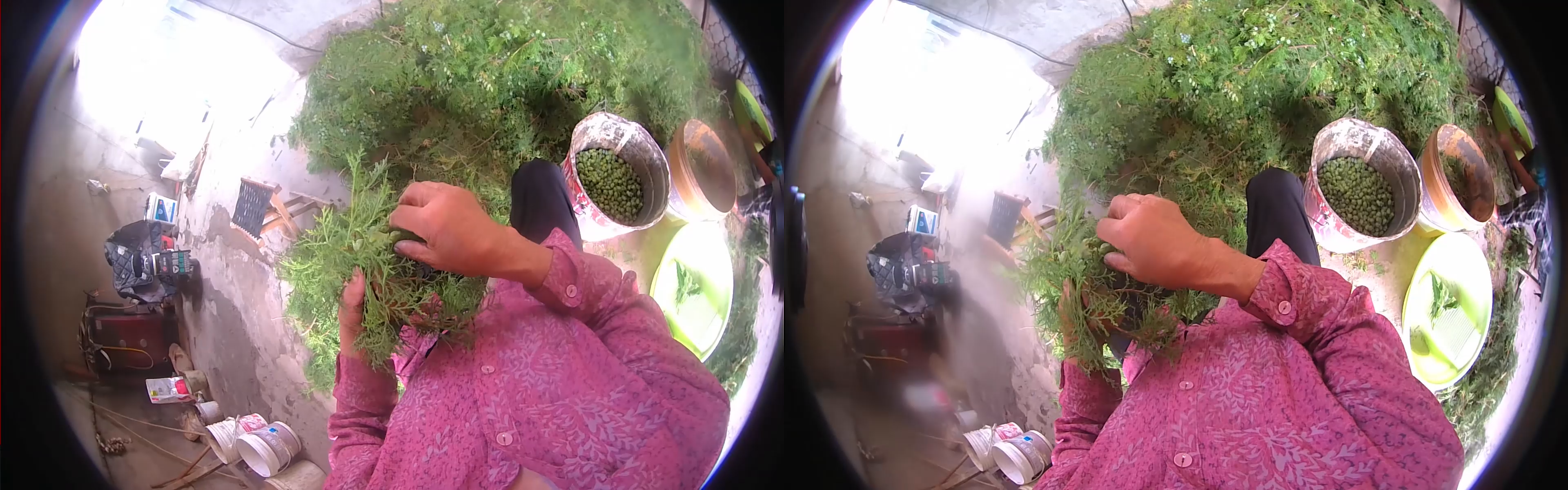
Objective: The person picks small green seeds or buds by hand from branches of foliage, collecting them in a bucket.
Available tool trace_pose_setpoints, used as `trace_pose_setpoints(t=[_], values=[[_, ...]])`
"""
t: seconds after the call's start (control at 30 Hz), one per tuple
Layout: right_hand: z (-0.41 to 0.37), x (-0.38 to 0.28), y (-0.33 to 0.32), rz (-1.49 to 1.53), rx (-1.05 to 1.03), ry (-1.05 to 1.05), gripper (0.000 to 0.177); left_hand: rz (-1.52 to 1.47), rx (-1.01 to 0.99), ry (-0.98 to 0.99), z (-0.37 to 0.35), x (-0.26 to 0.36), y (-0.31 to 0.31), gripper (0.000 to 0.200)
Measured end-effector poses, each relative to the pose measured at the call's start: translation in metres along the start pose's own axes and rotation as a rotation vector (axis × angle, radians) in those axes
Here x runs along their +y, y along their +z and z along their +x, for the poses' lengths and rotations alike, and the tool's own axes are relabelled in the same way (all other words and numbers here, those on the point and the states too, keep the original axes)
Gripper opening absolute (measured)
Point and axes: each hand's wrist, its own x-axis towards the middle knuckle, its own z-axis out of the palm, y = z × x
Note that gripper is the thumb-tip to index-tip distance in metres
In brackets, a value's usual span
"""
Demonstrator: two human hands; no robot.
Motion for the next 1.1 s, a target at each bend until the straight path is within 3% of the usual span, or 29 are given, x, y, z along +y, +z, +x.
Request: trace_pose_setpoints(t=[0.07,0.2,0.4,0.47,0.5,0.53,0.57,0.63,0.67,0.7,0.87,0.9,0.93,1.0,1.1], values=[[-0.001,0.001,0.005,-0.001,0.029,-0.040,0.023,0.104,-0.093,-0.030,0.006,-0.004,-0.018,0.052],[-0.003,0.000,0.005,-0.012,0.047,-0.065,0.020,0.107,-0.099,-0.074,0.007,-0.002,-0.015,0.054],[-0.011,0.015,0.011,-0.059,0.076,0.089,0.014,0.203,-0.003,-0.176,0.002,-0.011,-0.040,0.056],[-0.014,0.047,0.011,-0.130,0.097,0.311,0.017,-0.239,-0.408,-0.188,0.012,-0.025,-0.097,0.054],[-0.014,0.054,0.000,-0.129,0.097,0.309,0.017,0.084,0.066,-0.033,-0.005,-0.014,-0.041,0.040],[-0.014,0.057,-0.014,0.487,0.040,0.587,0.018,0.085,0.072,-0.033,-0.004,-0.016,-0.049,0.040],[-0.016,0.056,-0.018,1.115,-0.026,0.846,0.020,-0.040,-0.056,-0.045,-0.002,-0.021,-0.068,0.041],[-0.017,0.057,-0.008,1.236,-0.137,0.825,0.025,-0.292,-0.326,-0.064,0.005,-0.026,-0.090,0.043],[-0.017,0.055,-0.004,1.347,-0.247,0.799,0.029,-0.290,-0.330,-0.066,0.008,-0.029,-0.090,0.043],[-0.014,0.044,-0.003,1.267,-0.300,0.794,0.033,-0.353,-0.341,-0.038,0.010,-0.032,-0.085,0.043],[-0.007,0.032,0.019,1.385,-0.392,0.671,0.040,-0.316,-0.257,-0.084,0.005,-0.036,-0.081,0.047],[-0.006,0.031,0.018,1.301,-0.411,0.630,0.038,-0.408,0.297,-0.142,0.004,-0.032,-0.056,0.046],[-0.006,0.030,0.018,1.215,-0.430,0.590,0.036,-0.409,0.299,-0.142,0.004,-0.036,-0.066,0.046],[-0.008,0.026,0.015,1.164,-0.379,0.587,0.035,-0.387,-0.122,-0.043,0.005,-0.044,-0.085,0.049],[-0.006,0.022,0.010,1.030,-0.299,0.513,0.034,-0.193,-0.040,-0.037,-0.001,-0.039,-0.073,0.046]])
